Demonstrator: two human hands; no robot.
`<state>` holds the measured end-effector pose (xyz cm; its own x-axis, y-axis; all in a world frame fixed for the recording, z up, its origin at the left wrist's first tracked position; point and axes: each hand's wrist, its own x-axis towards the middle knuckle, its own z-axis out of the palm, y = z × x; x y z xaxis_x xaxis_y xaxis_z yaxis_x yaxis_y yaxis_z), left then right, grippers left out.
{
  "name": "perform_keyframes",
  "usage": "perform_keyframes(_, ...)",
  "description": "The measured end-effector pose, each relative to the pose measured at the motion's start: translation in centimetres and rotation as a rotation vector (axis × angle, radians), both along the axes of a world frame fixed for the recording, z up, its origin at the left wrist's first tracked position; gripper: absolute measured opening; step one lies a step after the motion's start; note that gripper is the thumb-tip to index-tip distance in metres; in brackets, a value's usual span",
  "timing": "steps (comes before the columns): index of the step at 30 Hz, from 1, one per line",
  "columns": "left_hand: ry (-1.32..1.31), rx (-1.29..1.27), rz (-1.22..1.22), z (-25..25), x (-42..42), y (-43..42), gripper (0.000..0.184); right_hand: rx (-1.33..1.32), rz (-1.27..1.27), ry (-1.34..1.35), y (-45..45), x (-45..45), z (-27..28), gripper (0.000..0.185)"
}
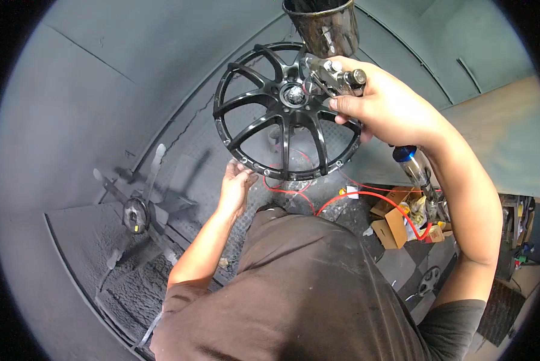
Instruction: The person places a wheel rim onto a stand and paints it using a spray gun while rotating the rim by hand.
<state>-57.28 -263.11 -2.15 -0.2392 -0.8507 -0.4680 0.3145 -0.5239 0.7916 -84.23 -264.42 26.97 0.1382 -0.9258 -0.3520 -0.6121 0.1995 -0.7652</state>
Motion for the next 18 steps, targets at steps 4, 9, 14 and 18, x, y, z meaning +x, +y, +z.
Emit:
perform_keyframes(4,0.0,0.073,-0.13,1.3,-0.4,1.1,0.043,-0.06,-0.057,0.003,0.1,0.5,0.1,0.032)
perform_keyframes(9,0.043,0.159,-0.277,0.3,-1.0,3.3,0.041,-0.086,-0.115,0.023,0.1,0.5,0.8,0.037)
perform_keyframes(14,-0.064,-0.027,-0.632,-1.6,-1.3,5.2,0.067,-0.067,-0.138,0.061,0.1,-0.1,0.3,0.038)
perform_keyframes(18,-0.024,0.133,-0.578,-1.7,0.4,3.3,0.056,0.037,-0.111,0.118,-0.1,0.5,0.7,0.043)
